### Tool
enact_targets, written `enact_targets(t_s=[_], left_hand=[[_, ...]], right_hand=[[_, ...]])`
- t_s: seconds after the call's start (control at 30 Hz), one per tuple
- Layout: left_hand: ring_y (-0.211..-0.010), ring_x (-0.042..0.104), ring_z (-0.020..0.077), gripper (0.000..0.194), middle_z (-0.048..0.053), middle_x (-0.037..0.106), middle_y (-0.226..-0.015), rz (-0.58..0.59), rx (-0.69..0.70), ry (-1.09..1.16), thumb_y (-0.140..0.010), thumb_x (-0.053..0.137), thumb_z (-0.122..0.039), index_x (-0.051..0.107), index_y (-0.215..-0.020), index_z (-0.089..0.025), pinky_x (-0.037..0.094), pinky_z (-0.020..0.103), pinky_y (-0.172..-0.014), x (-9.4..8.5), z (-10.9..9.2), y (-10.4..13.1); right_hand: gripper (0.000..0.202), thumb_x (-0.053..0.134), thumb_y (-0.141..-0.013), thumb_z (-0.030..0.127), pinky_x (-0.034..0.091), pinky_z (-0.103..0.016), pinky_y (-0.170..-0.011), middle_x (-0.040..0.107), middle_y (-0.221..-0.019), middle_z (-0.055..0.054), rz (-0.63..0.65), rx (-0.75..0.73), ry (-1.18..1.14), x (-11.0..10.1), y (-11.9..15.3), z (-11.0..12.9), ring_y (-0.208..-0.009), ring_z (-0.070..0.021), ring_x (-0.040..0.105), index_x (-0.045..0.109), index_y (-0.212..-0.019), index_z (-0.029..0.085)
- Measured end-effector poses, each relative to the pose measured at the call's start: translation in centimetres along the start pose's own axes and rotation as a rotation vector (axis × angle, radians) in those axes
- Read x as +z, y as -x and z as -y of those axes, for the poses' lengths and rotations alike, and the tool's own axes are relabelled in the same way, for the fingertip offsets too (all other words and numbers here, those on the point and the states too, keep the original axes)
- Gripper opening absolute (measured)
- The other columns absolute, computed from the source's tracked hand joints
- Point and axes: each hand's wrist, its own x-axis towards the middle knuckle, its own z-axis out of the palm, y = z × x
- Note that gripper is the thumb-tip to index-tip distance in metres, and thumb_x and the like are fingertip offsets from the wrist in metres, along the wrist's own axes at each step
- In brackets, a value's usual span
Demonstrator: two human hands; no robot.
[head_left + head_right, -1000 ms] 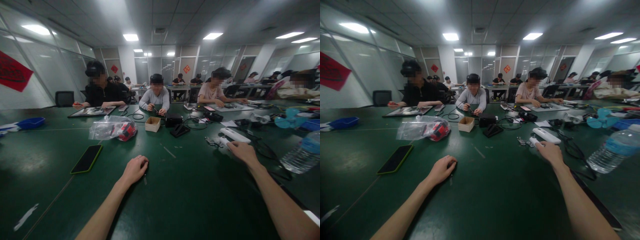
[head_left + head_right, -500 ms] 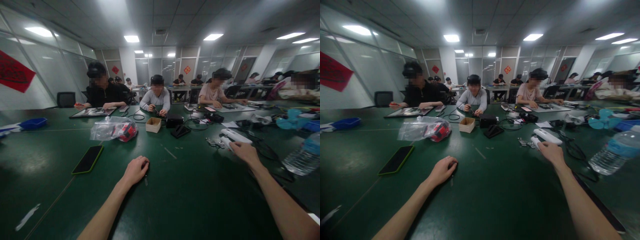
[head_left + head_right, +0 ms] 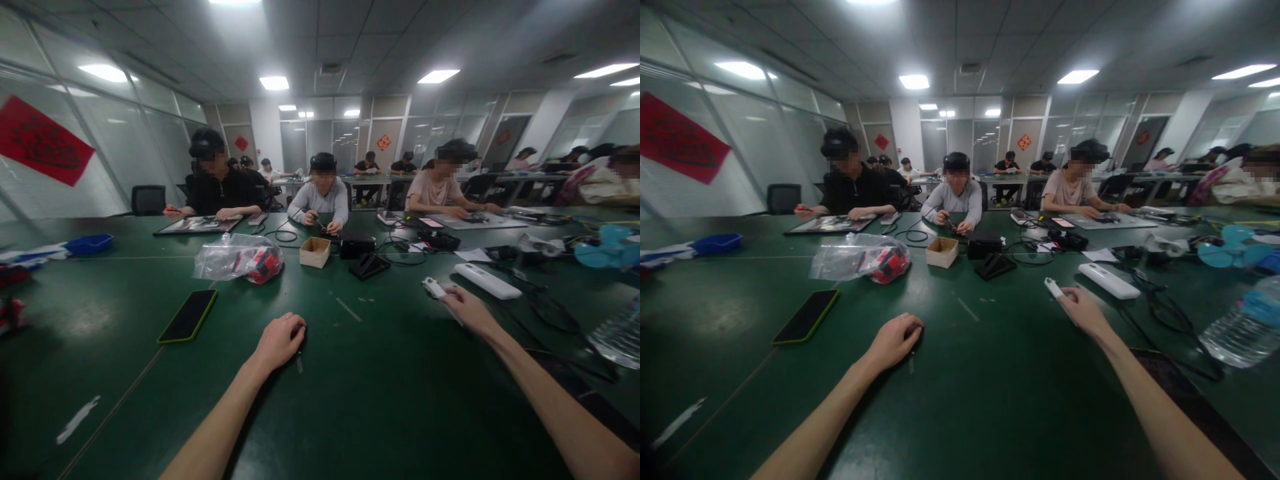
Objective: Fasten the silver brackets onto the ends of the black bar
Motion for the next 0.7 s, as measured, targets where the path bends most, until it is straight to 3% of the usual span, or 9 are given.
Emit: enact_targets(t_s=[0.07,0.2,0.37,0.57,0.7], left_hand=[[-0.072,0.056,0.0147,0.018,0.002,0.059,-0.080,-0.007,0.002,0.000,-0.086,0.043,-0.024,0.060,-0.091,-0.020,0.039,0.024,-0.066,0.1,0.1,0.1],[-0.072,0.056,0.0144,0.017,0.002,0.059,-0.081,-0.019,0.003,0.013,-0.086,0.044,-0.024,0.060,-0.091,-0.020,0.039,0.024,-0.066,0.0,0.0,0.2],[-0.072,0.056,0.0141,0.021,0.001,0.061,-0.082,-0.037,0.002,0.061,-0.088,0.045,-0.033,0.061,-0.092,-0.020,0.039,0.026,-0.068,-0.6,-0.8,0.3],[-0.086,0.058,0.0172,0.023,0.002,0.064,-0.094,0.007,0.081,0.060,-0.089,0.047,-0.038,0.060,-0.097,-0.021,0.039,0.029,-0.075,-0.9,-1.9,0.6],[-0.089,0.058,0.0168,0.019,0.002,0.065,-0.095,0.024,0.106,0.051,-0.092,0.043,-0.031,0.060,-0.095,-0.022,0.038,0.028,-0.076,-0.5,-1.7,0.7]], right_hand=[[0.048,0.051,-0.076,0.038,0.048,-0.030,-0.073,0.066,-0.104,-0.012,0.111,-0.027,-0.006,0.7,1.0,1.5,-0.086,-0.0227,0.064,0.057,-0.117,0.012],[0.038,0.056,-0.075,0.035,0.045,-0.031,-0.081,0.064,-0.108,-0.011,0.308,-0.194,0.014,1.9,4.4,6.1,-0.096,-0.0220,0.060,0.061,-0.106,0.015],[0.040,0.053,-0.077,0.047,0.044,-0.024,-0.060,0.067,-0.089,-0.006,0.588,-0.328,-0.055,3.4,10.0,13.0,-0.074,-0.0167,0.062,0.062,-0.099,0.016],[0.034,0.057,-0.074,0.041,0.042,-0.024,-0.057,0.066,-0.087,-0.009,0.556,-0.424,0.027,5.5,15.3,18.6,-0.075,-0.0187,0.062,0.059,-0.095,0.015],[0.044,0.049,-0.078,0.056,0.044,-0.028,-0.061,0.064,-0.091,-0.012,0.545,-0.451,0.095,5.6,15.8,19.7,-0.078,-0.0223,0.062,0.060,-0.094,0.016]])
